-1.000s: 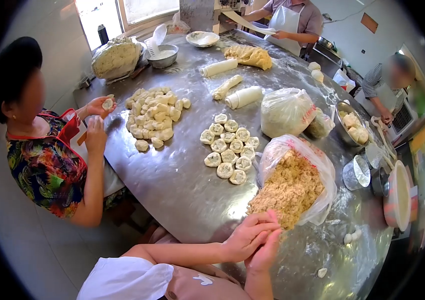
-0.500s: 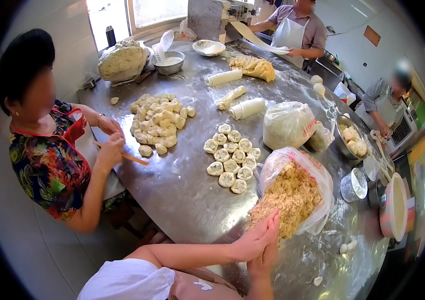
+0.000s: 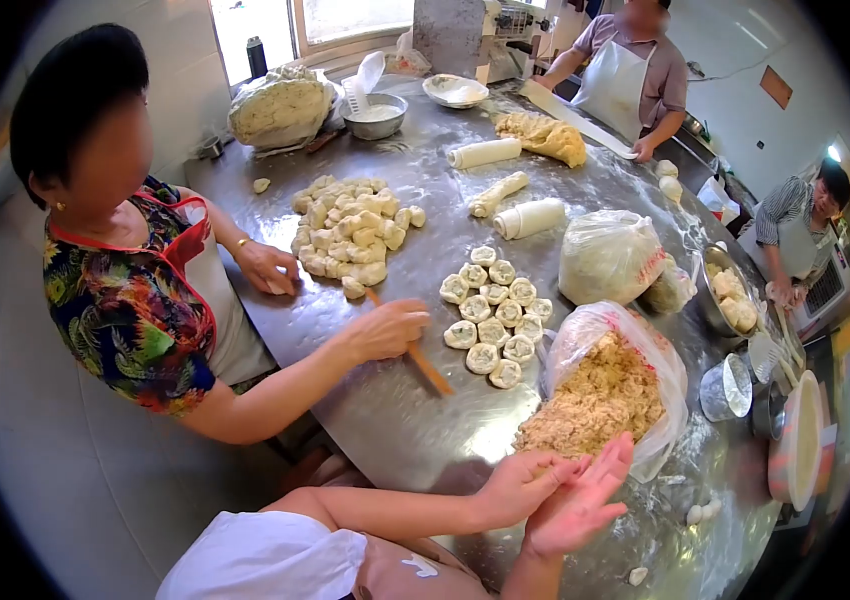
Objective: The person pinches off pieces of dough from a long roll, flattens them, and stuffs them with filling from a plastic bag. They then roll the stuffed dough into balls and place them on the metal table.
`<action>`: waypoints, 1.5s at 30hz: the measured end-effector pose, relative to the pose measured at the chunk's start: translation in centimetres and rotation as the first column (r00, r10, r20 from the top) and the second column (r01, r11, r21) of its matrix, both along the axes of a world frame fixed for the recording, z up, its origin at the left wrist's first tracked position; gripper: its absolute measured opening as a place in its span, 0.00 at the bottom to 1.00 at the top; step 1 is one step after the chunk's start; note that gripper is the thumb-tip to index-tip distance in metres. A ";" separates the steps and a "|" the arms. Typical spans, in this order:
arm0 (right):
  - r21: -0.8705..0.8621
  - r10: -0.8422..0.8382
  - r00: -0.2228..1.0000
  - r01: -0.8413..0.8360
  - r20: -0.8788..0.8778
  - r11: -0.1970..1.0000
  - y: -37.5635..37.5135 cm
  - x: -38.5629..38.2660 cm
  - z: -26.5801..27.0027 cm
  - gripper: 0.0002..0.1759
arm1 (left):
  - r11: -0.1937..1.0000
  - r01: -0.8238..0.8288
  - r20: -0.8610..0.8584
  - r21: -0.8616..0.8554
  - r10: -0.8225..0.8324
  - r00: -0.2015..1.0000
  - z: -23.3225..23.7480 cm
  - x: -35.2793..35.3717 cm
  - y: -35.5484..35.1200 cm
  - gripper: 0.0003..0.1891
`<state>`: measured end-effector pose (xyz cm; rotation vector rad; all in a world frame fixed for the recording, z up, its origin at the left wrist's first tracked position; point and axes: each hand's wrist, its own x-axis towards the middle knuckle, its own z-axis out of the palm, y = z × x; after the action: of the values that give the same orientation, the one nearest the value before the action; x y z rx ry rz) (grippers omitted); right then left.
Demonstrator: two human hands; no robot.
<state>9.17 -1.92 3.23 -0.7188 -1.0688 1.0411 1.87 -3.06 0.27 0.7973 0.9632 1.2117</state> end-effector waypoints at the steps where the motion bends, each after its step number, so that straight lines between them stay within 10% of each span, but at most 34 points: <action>1: -0.061 -0.001 0.999 0.003 0.035 0.998 -0.3 -0.1 -0.2 0.47 | 0.999 0.021 -0.005 0.025 -0.021 1.000 -0.6 -0.6 0.3 0.13; 6: -0.168 0.205 0.930 -0.160 0.305 0.973 -2.7 0.1 -3.4 0.39 | 0.981 -0.106 -0.015 0.163 0.110 0.994 0.8 -2.6 1.4 0.17; 11: -0.334 0.070 0.997 -0.069 -0.010 0.940 -2.5 -0.6 -2.8 0.35 | 0.884 -0.107 -0.082 0.456 0.161 0.984 0.6 -2.6 0.8 0.17; 14: -0.319 0.342 0.937 -0.346 -0.072 0.882 -2.5 2.9 -4.3 0.37 | 0.900 0.038 -0.014 0.434 -0.035 0.999 0.3 -3.4 1.2 0.26; 17: -0.322 0.276 0.960 -0.279 -0.056 0.905 -3.2 0.6 -3.5 0.37 | 0.793 0.346 -0.141 0.501 -0.319 0.937 0.9 -4.4 1.4 0.15; 18: -0.311 0.202 0.977 -0.211 -0.063 0.927 -3.4 -0.1 -3.5 0.36 | 0.832 0.191 0.002 0.521 -0.225 0.974 0.2 -3.6 0.9 0.14; 22: -0.226 0.159 0.839 -0.044 0.520 0.973 -3.0 0.6 -3.1 0.38 | 0.877 0.166 -0.135 0.451 -0.117 0.984 -1.1 -3.7 1.4 0.17; 25: -0.396 0.231 0.939 -0.117 0.255 0.911 -2.7 1.5 -3.1 0.39 | 0.949 0.059 0.165 0.308 -0.115 0.980 1.8 -3.2 1.1 0.19; 30: -0.503 0.364 0.925 -0.264 0.109 0.823 -2.2 1.6 -2.3 0.42 | 0.882 0.160 -0.244 0.444 -0.053 0.968 2.4 -3.3 1.8 0.21; 36: -0.113 0.062 0.868 -0.006 0.493 0.994 -1.6 0.6 -4.1 0.34 | 0.958 0.183 0.037 0.222 -0.196 0.980 0.6 -3.7 1.5 0.25; 38: -0.410 0.291 0.937 -0.193 0.191 0.891 -2.7 1.7 -2.6 0.35 | 0.990 0.138 0.462 0.025 -0.134 0.877 2.2 -3.2 1.4 0.27; 40: -0.392 0.333 0.899 -0.208 0.285 0.896 -2.3 2.3 -2.6 0.37 | 0.983 0.171 0.451 0.068 -0.183 0.873 2.3 -3.2 1.6 0.29; 42: -0.453 0.418 0.866 -0.267 0.273 0.850 -2.2 2.8 -3.1 0.38 | 0.897 0.290 -0.014 0.333 -0.303 0.953 0.2 -3.7 1.8 0.31; 45: -0.071 0.074 0.809 -0.040 0.583 0.997 -1.6 0.7 -3.3 0.34 | 0.934 0.286 0.108 0.215 -0.314 0.943 -2.6 -4.1 2.0 0.34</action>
<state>9.89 -3.48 -0.03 -1.1028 -1.6060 0.9181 -2.21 -1.07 -2.32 0.9642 0.5852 1.0872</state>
